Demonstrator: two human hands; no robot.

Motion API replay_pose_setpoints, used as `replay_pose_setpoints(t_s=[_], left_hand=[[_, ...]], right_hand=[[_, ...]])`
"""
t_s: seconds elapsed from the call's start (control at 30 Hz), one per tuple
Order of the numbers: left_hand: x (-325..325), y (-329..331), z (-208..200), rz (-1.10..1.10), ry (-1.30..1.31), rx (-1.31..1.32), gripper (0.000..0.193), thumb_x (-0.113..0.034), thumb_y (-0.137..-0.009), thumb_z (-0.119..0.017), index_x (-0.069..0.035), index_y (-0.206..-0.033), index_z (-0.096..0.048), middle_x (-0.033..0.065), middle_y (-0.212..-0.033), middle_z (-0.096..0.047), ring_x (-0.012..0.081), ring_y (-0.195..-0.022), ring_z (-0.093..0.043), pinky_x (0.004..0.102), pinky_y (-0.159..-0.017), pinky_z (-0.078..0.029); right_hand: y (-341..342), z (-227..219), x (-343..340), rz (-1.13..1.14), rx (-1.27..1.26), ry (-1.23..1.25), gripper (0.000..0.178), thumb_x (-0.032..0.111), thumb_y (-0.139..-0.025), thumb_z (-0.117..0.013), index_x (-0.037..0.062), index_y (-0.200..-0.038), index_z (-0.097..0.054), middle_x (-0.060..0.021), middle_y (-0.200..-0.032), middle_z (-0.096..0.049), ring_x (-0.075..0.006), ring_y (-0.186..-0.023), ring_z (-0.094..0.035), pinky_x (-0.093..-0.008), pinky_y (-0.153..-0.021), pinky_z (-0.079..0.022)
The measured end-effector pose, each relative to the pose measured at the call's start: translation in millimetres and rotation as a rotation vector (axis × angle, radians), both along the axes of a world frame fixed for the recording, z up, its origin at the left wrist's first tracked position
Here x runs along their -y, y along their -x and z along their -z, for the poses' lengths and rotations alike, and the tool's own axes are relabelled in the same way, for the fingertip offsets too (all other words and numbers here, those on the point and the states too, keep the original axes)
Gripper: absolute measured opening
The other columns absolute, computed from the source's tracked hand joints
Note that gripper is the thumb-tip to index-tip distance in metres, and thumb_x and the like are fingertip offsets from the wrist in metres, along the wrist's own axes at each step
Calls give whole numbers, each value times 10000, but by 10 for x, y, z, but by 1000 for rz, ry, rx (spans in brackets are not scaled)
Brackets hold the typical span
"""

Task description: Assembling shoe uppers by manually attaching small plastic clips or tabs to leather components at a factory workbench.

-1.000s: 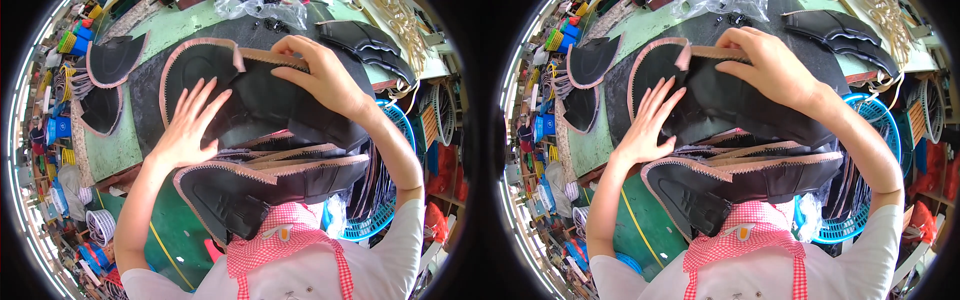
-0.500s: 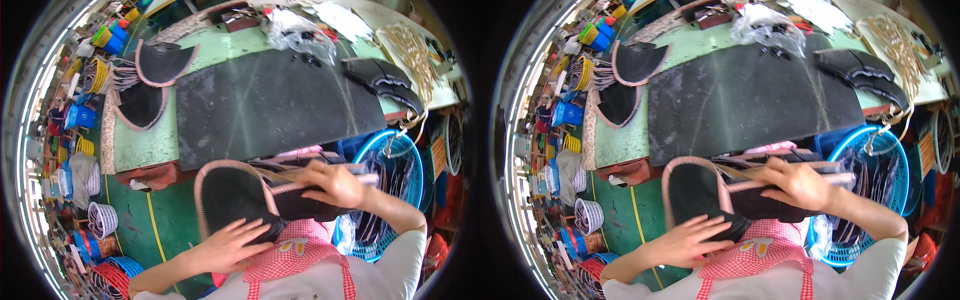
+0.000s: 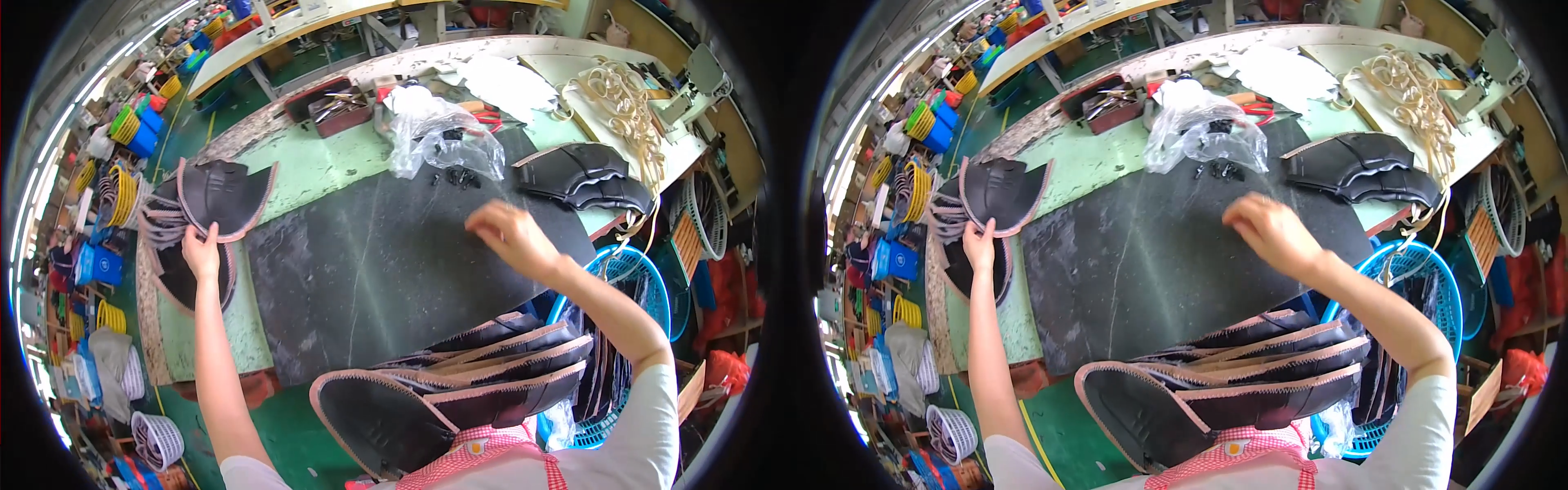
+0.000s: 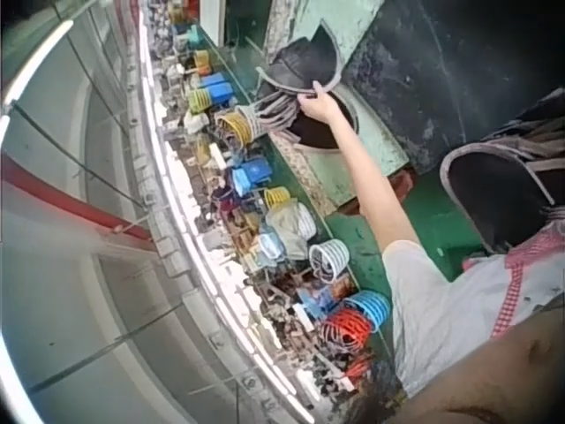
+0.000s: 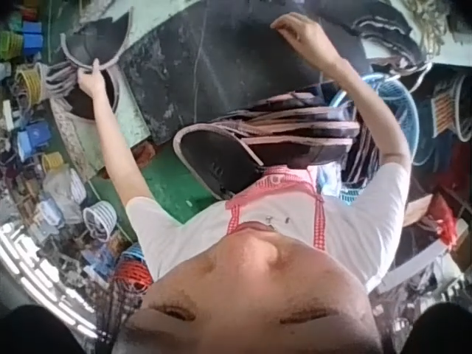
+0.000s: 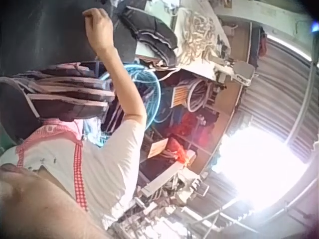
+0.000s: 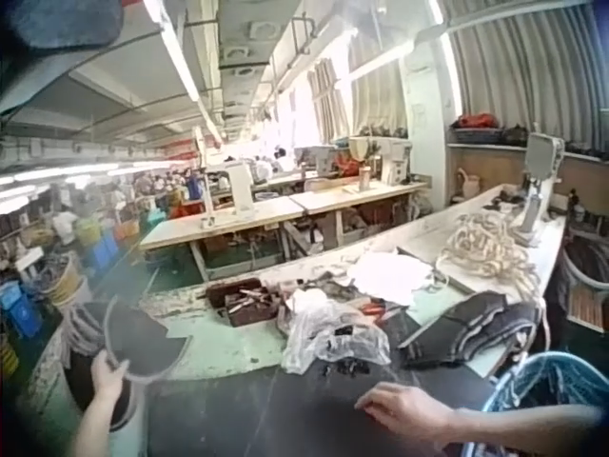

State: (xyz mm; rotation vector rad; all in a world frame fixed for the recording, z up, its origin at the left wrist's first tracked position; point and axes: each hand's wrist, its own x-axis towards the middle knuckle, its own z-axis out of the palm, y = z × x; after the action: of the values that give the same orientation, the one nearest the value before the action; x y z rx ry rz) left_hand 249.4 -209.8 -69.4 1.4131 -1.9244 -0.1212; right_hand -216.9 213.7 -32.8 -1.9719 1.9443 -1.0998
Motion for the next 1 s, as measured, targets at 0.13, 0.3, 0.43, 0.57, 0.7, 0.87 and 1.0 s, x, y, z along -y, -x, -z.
replay_pose_setpoints(t_s=[0.13, 0.3, 0.43, 0.57, 0.7, 0.87, 1.0], left_hand=[[-604, 1059, -558, 440, -269, -890, 281, -175, -1038, -649, -35, -1245, -521, 72, -1201, -643, 166, -1019, -665, 314, -872, -554], [-1052, 992, -1363, 617, -581, -729, 491, -98, -1024, -639, -20, -1466, -439, 85, -1315, -599, 148, -1150, -635, 326, -1003, -549], [-1649, 1559, -898, 907, -721, -221, 336, -72, -985, -690, -38, -1306, -598, 15, -1241, -641, 114, -1177, -593, 301, -1055, -456], [-2052, 2007, -736, 868, -175, 341, 465, -72, -872, -744, -127, -1317, -624, 137, -1198, -637, 337, -1091, -633, 430, -1015, -501], [-2610, 2258, -845, 1000, -320, 262, 671, 20, -803, -713, -179, -1431, -583, 98, -1332, -559, 261, -947, -640, 390, -868, -555], [-2799, 2318, -567, 1095, -319, 283, 711, 55, -776, -716, -167, -1440, -587, 78, -1441, -507, 182, -799, -642, 322, -697, -573], [-2721, 2322, -514, 1102, -551, 143, 337, -16, -773, -736, -106, -1089, -661, 83, -1353, -596, 208, -805, -698, 345, -662, -574]], right_hand=[[522, 157, 340, 425, -147, 21, 199, 101, -892, -742, 19, -1044, -642, -134, -990, -655, -296, -863, -681, -394, -758, -558], [634, 176, 422, 316, -63, -87, 224, 96, -850, -772, 28, -1029, -656, -94, -849, -635, -240, -752, -635, -380, -725, -536], [426, 28, 311, 342, -6, -23, 197, 129, -887, -764, 19, -1032, -689, -73, -826, -649, -159, -703, -614, -315, -658, -513], [68, -20, 173, 221, 262, -302, 218, 217, -979, -709, 6, -1032, -724, -86, -772, -697, -115, -674, -647, -305, -619, -517], [-219, -168, 74, 77, 275, -499, 189, 219, -923, -763, 34, -957, -751, -72, -744, -727, -128, -645, -667, -302, -637, -535], [-414, -160, 152, -18, 446, -406, 147, 137, -919, -760, -4, -933, -722, -70, -672, -695, -117, -630, -666, -290, -633, -530], [-532, -356, 160, -48, 589, -628, 144, 122, -973, -701, -22, -967, -698, -67, -713, -703, -130, -717, -704, -293, -688, -554]])
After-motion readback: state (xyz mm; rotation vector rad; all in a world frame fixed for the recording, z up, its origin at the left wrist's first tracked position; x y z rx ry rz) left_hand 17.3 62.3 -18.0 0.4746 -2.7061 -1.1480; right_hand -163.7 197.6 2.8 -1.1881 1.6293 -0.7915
